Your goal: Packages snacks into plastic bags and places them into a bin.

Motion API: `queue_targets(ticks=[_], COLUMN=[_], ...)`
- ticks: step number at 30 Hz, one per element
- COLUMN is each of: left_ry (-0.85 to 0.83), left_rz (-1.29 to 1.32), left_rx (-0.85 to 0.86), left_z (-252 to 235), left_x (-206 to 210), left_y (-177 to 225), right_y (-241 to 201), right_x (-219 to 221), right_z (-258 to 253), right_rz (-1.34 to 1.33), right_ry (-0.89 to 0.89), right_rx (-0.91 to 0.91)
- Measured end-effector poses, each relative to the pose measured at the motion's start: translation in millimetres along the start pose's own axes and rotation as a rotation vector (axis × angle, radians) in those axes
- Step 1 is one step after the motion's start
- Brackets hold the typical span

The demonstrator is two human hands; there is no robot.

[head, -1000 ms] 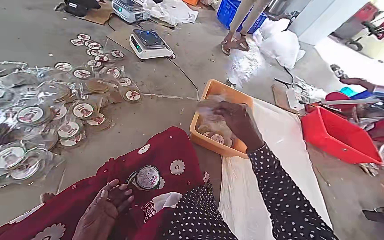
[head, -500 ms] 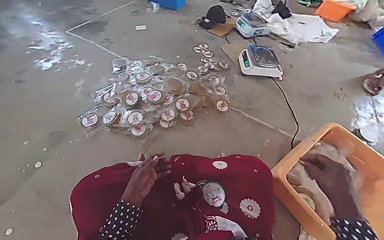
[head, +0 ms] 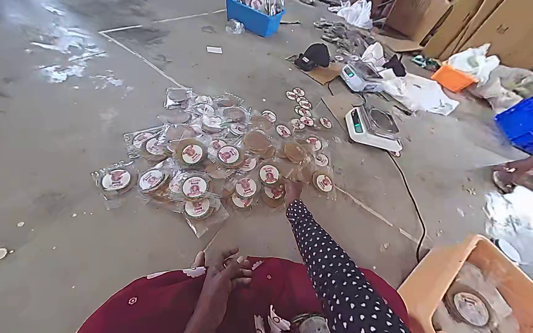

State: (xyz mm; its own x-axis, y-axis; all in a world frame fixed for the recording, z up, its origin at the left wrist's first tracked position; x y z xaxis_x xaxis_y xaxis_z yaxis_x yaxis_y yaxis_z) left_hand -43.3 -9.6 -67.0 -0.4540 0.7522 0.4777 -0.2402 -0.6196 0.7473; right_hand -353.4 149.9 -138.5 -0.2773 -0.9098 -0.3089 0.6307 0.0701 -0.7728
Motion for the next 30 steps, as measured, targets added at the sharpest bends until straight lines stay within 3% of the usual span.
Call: queue_targets(ticks=[3,7,13,16,18,20,22,23,25,27,28,30], left_ry=[0.002,0.012,-0.004,-0.035,-0.188,-0.463,-0.689,-0.755,-0.733,-0.524,-0.411,-0.253], left_rz=[-0.006,-0.003,-0.031,-0.037,-0.026,0.08,0.322,0.413,0.42,0.328,0.317,0.329], left_rx=[0.003,0.004,0.022,0.005,-0.055,-0.154,-0.215,-0.236,-0.235,-0.185,-0.16,-0.121], left_z=[-1.4,-0.9,1.3,6.4,13.7,28.1,44.8,53.0,71.1,95.3,103.7,111.9], left_x=[2.0,1.5,1.1,4.2,8.9,13.0,13.4,10.3,6.2,9.6,8.2,1.7], left_y=[-1.8,-1.5,-0.5,-0.2,0.5,1.2,-6.3,-13.6,-24.7,-23.0,-24.8,-27.4], right_y=[-1.3,-1.2,-6.7,-1.3,8.0,21.9,39.7,50.4,60.3,48.1,38.8,23.7], right_x=[19.0,13.6,-63.3,-113.2,-144.4,-168.7,-184.7,-193.1,-215.0,-239.7,-257.0,-294.8], right_z=[-1.6,13.0,83.3,134.4,171.3,206.4,233.1,245.6,261.2,274.5,286.4,328.8], right_rz=[0.052,-0.025,-0.06,-0.056,-0.073,-0.098,-0.113,-0.102,0.012,0.119,0.127,0.112], right_ry=[0.047,-0.054,-0.291,-0.471,-0.644,-0.914,-1.214,-1.248,-1.071,-0.781,-0.714,-0.77], right_rx=[0.043,0.07,0.011,-0.173,-0.403,-0.599,-0.676,-0.646,-0.661,-0.779,-0.812,-0.926])
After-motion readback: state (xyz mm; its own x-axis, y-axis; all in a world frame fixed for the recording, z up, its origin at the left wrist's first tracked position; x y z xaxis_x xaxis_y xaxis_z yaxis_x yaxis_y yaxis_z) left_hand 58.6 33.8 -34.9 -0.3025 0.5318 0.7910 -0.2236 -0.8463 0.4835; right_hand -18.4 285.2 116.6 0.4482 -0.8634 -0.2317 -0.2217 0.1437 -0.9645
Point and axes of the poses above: each hand's wrist, its own z-axis away from the middle knuckle, its own x-axis out of the palm, y = z × x, the point moved 1 cm from there along -z, towards the middle knuckle, and after that the axes turned 11 degrees about x, right-handed, at the moved point
